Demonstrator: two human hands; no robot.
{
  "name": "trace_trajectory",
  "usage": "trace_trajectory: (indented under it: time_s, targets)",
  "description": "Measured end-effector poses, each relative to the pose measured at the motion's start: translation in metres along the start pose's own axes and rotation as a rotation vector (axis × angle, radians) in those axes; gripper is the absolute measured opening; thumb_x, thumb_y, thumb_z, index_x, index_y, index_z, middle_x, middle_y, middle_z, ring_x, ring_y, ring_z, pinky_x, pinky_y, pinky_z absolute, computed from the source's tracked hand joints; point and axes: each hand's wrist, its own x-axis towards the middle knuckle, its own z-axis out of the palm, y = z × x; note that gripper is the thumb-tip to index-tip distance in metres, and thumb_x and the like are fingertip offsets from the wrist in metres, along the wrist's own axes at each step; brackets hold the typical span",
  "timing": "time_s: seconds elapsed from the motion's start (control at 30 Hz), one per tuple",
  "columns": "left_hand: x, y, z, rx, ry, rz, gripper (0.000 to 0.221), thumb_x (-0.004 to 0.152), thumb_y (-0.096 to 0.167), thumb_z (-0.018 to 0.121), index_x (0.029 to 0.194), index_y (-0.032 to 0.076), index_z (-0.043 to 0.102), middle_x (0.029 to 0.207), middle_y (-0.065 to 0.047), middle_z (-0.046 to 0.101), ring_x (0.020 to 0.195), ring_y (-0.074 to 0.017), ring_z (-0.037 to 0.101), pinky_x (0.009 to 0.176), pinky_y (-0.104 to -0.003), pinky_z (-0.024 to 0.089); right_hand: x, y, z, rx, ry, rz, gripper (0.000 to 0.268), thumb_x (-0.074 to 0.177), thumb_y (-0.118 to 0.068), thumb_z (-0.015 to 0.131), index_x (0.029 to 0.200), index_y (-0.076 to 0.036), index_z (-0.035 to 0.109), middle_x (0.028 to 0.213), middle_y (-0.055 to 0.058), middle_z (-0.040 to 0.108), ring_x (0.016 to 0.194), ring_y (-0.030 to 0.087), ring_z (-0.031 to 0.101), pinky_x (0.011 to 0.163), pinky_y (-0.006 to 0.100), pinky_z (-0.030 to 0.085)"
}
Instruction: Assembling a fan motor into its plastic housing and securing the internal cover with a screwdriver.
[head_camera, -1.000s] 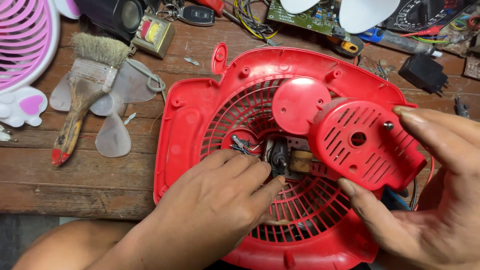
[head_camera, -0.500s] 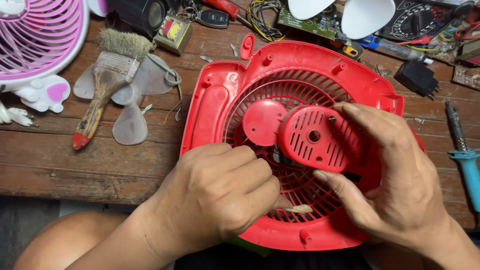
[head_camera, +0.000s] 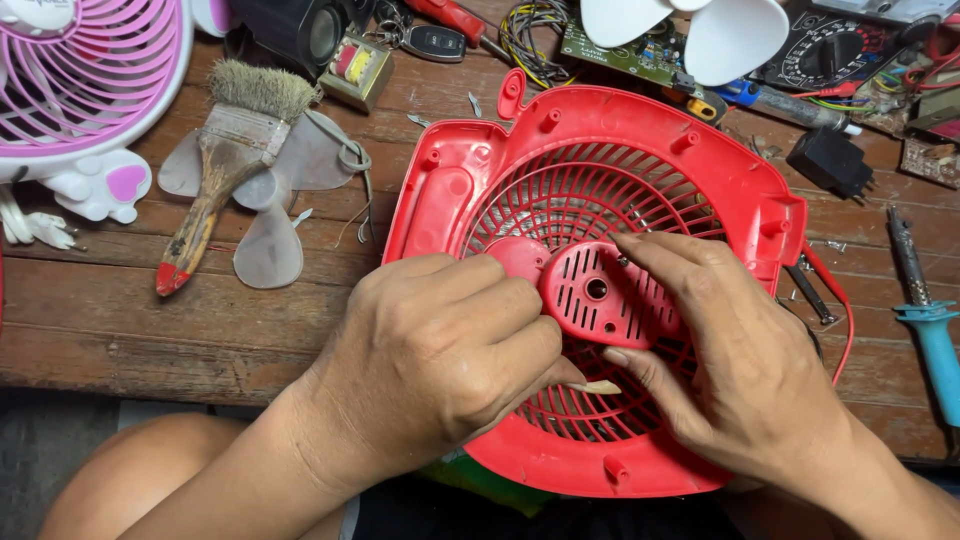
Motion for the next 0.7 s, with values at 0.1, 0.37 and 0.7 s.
trace_trajectory:
  time_s: [0.1, 0.37, 0.7]
  targets:
    - [-0.0015, 0.0003, 0.0033, -0.004, -0.020, -0.012, 0.049, 0.106, 0.040, 0.076, 0.073, 0.013, 0.052, 0.071, -0.004, 0.048, 0.065, -0.0270, 0.051, 0.053, -0.041, 0.038, -0.0003, 0.0014, 0.0003, -0.003, -0.003, 0.016, 0.065, 0.091, -0.029, 0.068, 0.142, 0.005, 0.047, 0.135, 0.023, 0.059, 0.124, 0.036, 0.061, 0.106, 0.044, 0.049]
    - [-0.0021, -0.0001, 0.0079, -0.010, -0.075, -0.019, 0.045, 0.105, 0.041, 0.075, 0.074, 0.015, 0.054, 0.072, -0.003, 0.050, 0.068, -0.0270, 0.053, 0.054, -0.042, 0.040, 0.0012, 0.0011, 0.0031, -0.064, -0.027, 0.027, 0.065, 0.092, -0.032, 0.068, 0.143, 0.002, 0.047, 0.137, 0.020, 0.061, 0.122, 0.035, 0.061, 0.104, 0.044, 0.049]
    - [-0.0020, -0.0011, 0.0085, 0.010, -0.116, -0.036, 0.045, 0.098, 0.042, 0.081, 0.075, 0.015, 0.055, 0.073, -0.003, 0.052, 0.068, -0.0269, 0.054, 0.054, -0.043, 0.041, 0.0021, 0.0020, 0.0008, -0.018, -0.041, 0.015, 0.066, 0.091, -0.031, 0.069, 0.144, 0.002, 0.047, 0.138, 0.020, 0.060, 0.125, 0.035, 0.060, 0.106, 0.044, 0.048]
